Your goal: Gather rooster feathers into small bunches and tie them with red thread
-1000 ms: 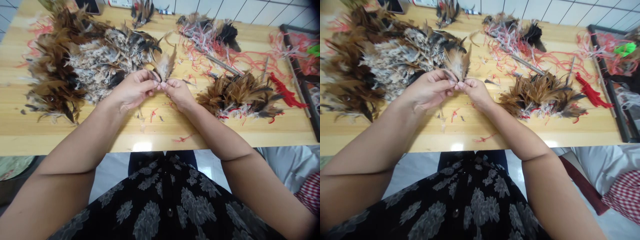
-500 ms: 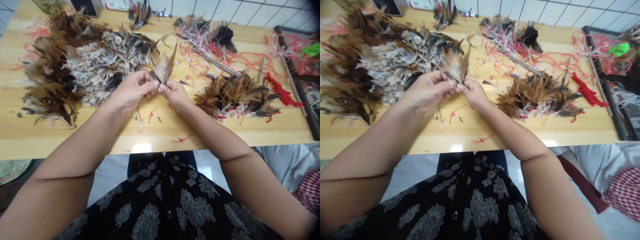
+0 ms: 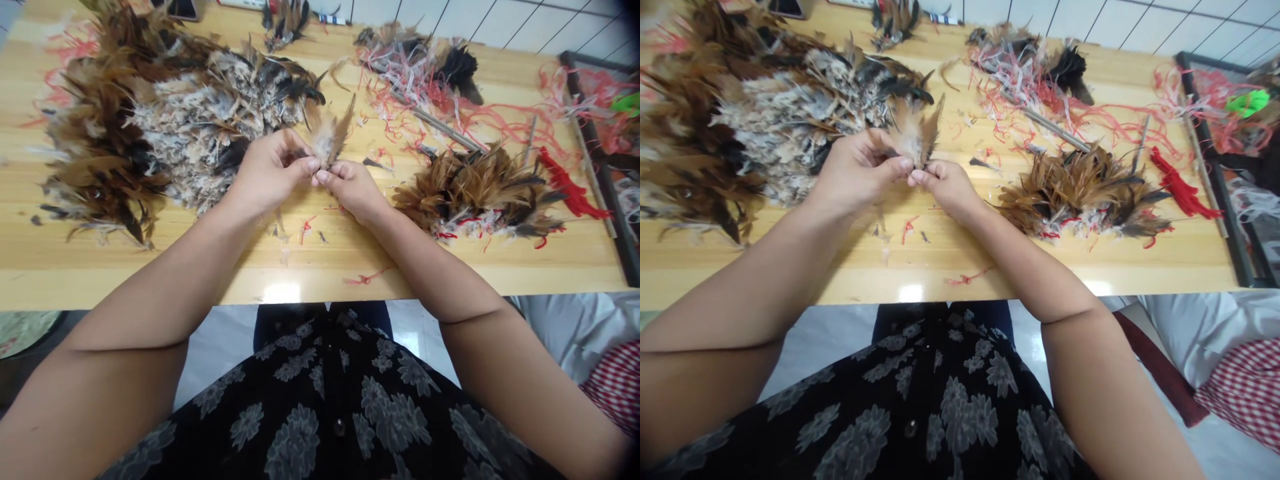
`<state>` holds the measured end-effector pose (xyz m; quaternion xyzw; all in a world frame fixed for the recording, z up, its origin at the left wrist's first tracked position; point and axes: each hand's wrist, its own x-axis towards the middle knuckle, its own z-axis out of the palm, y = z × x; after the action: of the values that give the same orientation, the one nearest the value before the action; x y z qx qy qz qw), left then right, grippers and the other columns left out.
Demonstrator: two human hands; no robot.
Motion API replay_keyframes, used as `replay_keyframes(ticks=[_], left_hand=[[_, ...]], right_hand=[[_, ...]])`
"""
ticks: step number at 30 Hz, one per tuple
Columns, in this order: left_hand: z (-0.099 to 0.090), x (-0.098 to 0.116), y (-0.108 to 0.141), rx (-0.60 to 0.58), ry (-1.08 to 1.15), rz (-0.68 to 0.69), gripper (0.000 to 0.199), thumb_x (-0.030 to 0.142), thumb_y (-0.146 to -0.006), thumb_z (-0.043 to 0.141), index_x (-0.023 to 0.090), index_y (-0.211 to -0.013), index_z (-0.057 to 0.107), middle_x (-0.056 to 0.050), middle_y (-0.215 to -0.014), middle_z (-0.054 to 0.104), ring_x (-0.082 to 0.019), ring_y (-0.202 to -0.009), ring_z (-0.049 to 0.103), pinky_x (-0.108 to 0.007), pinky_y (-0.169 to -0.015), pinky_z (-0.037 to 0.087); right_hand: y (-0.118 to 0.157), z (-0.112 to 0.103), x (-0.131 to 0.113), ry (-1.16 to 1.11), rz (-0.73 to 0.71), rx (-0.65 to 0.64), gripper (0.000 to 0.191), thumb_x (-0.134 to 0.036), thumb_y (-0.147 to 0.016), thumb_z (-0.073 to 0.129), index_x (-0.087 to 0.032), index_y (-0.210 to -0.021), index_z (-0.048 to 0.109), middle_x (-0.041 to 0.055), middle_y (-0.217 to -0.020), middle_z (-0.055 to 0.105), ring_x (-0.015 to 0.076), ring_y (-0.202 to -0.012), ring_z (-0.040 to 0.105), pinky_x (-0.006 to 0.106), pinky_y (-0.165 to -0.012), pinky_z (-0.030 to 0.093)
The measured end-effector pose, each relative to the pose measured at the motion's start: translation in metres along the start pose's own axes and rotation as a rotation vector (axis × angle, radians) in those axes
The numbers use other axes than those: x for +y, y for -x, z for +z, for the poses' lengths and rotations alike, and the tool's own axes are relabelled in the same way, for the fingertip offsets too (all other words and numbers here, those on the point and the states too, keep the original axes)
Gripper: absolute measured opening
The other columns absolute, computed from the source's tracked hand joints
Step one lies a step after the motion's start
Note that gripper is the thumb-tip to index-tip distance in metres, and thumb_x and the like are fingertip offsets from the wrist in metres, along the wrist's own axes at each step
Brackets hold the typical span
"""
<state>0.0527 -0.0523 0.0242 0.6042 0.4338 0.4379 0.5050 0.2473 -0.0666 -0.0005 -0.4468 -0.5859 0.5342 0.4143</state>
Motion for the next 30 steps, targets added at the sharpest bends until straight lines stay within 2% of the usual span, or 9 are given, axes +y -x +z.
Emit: replay_keyframes(ticks=[3,7,10,15,18,21,24,27,30], left_hand=[[0.003,0.003,0.001,0.002,-0.060,0.029,0.045,0.019,-0.109,0.111,0.024,-0.091,0.070,0.004,-0.085,0.077,-0.020,-0.085,0.074,-0.035,-0.092,0.057],[-0.001,0.012,0.001,0.041,-0.218,0.075,0.037,0.009,-0.107,0.108,0.023,-0.097,0.075,0.002,-0.095,0.081,-0.020,-0.093,0.076,-0.033,-0.092,0.054],[-0.018,0.026,0.001,0.047,-0.377,0.067,0.029,0.007,-0.107,0.104,0.022,-0.101,0.080,0.002,-0.095,0.081,-0.022,-0.097,0.079,-0.032,-0.095,0.057],[-0.048,0.042,0.000,0.110,-0.696,0.052,0.022,0.008,-0.100,0.094,0.023,-0.091,0.081,0.002,-0.084,0.072,-0.024,-0.091,0.075,-0.038,-0.110,0.061],[-0.056,0.037,-0.004,0.156,-0.758,0.076,0.018,0.018,-0.100,0.090,0.027,-0.089,0.079,-0.002,-0.090,0.075,-0.030,-0.102,0.079,-0.045,-0.122,0.063],[-0.060,0.025,-0.009,0.206,-0.774,0.102,0.014,0.025,-0.100,0.088,0.031,-0.092,0.079,-0.006,-0.105,0.080,-0.037,-0.114,0.080,-0.054,-0.128,0.060],[-0.062,0.017,-0.013,0.231,-0.826,0.090,0.007,0.026,-0.106,0.084,0.029,-0.101,0.079,-0.009,-0.120,0.083,-0.037,-0.124,0.081,-0.054,-0.130,0.060],[-0.061,0.017,-0.019,0.183,-0.953,0.073,0.007,0.020,-0.110,0.077,0.025,-0.105,0.078,-0.011,-0.122,0.084,-0.036,-0.128,0.080,-0.051,-0.129,0.059],[-0.060,0.024,-0.034,0.091,-0.991,0.078,0.012,0.024,-0.107,0.080,0.029,-0.097,0.076,-0.010,-0.116,0.083,-0.038,-0.128,0.076,-0.050,-0.128,0.057]], right_hand=[[0.000,0.000,-0.002,-0.029,0.023,-0.005,0.058,-0.064,-0.110,0.102,-0.021,-0.088,0.069,-0.0020,-0.083,0.055,0.0145,-0.092,0.062,0.022,-0.075,0.051],[-0.004,-0.002,0.006,-0.006,0.031,0.004,0.051,-0.055,-0.118,0.094,-0.021,-0.090,0.068,-0.0036,-0.080,0.050,0.0118,-0.083,0.053,0.021,-0.073,0.046],[-0.008,-0.006,0.014,0.015,0.011,0.033,0.052,-0.052,-0.120,0.092,-0.021,-0.089,0.065,-0.0046,-0.080,0.048,0.0107,-0.080,0.049,0.021,-0.074,0.044],[-0.008,-0.011,0.016,0.026,0.019,0.057,0.049,-0.051,-0.124,0.087,-0.022,-0.091,0.066,-0.0047,-0.082,0.050,0.0112,-0.082,0.049,0.022,-0.078,0.046],[-0.005,-0.013,0.012,0.014,0.034,0.076,0.042,-0.044,-0.127,0.083,-0.022,-0.094,0.069,-0.0054,-0.079,0.049,0.0115,-0.077,0.045,0.023,-0.074,0.043],[-0.003,-0.014,0.006,-0.022,0.041,0.082,0.038,-0.034,-0.131,0.074,-0.022,-0.094,0.070,-0.0061,-0.076,0.048,0.0115,-0.073,0.041,0.023,-0.072,0.040],[-0.001,-0.013,0.001,-0.058,0.044,0.083,0.040,-0.028,-0.131,0.072,-0.021,-0.092,0.069,-0.0069,-0.073,0.047,0.0110,-0.070,0.039,0.024,-0.070,0.037],[-0.001,-0.012,-0.004,-0.103,0.057,0.094,0.041,-0.024,-0.130,0.071,-0.021,-0.089,0.066,-0.0082,-0.070,0.046,0.0104,-0.067,0.037,0.023,-0.068,0.034],[-0.002,-0.010,-0.009,-0.163,0.096,0.119,0.046,-0.022,-0.131,0.066,-0.023,-0.086,0.058,-0.0095,-0.067,0.042,0.0106,-0.065,0.032,0.022,-0.066,0.031]])
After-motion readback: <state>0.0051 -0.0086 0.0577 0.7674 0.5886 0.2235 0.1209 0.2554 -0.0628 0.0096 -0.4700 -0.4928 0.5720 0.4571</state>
